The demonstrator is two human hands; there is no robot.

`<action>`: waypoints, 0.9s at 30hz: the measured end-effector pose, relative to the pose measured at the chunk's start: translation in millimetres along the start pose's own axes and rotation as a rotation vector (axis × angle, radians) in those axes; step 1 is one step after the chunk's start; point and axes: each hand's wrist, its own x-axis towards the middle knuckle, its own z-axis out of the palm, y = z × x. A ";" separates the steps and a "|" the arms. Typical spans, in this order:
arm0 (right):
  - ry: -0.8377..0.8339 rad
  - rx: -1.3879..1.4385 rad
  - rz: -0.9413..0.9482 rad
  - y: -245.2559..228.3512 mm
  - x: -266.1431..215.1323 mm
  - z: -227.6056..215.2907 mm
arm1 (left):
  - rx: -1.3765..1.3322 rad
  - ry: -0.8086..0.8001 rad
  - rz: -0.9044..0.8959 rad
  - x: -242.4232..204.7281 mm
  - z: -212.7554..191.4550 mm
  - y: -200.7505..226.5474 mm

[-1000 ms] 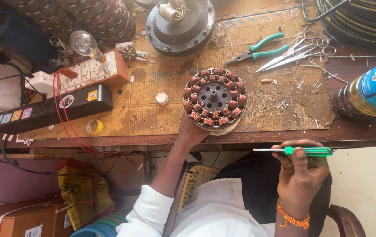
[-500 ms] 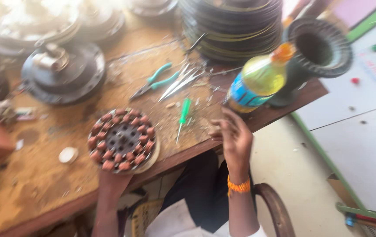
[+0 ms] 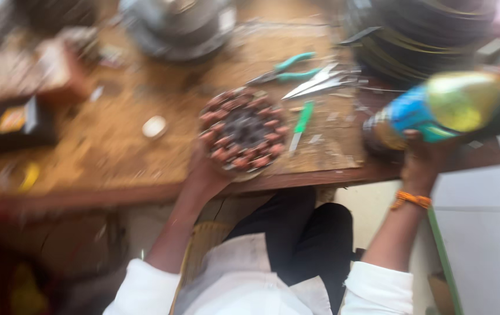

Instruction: The person pours a yellow liquid from a plastic bottle onto a motor stator with copper windings, then uses a green screwdriver to spread the liquid into the winding slots. The person repeats the pouring and spreading steps multiple times.

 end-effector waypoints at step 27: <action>-0.870 -1.019 -0.812 -251.4 28.6 100.0 | 1.189 0.022 0.521 -10.5 39.5 65.5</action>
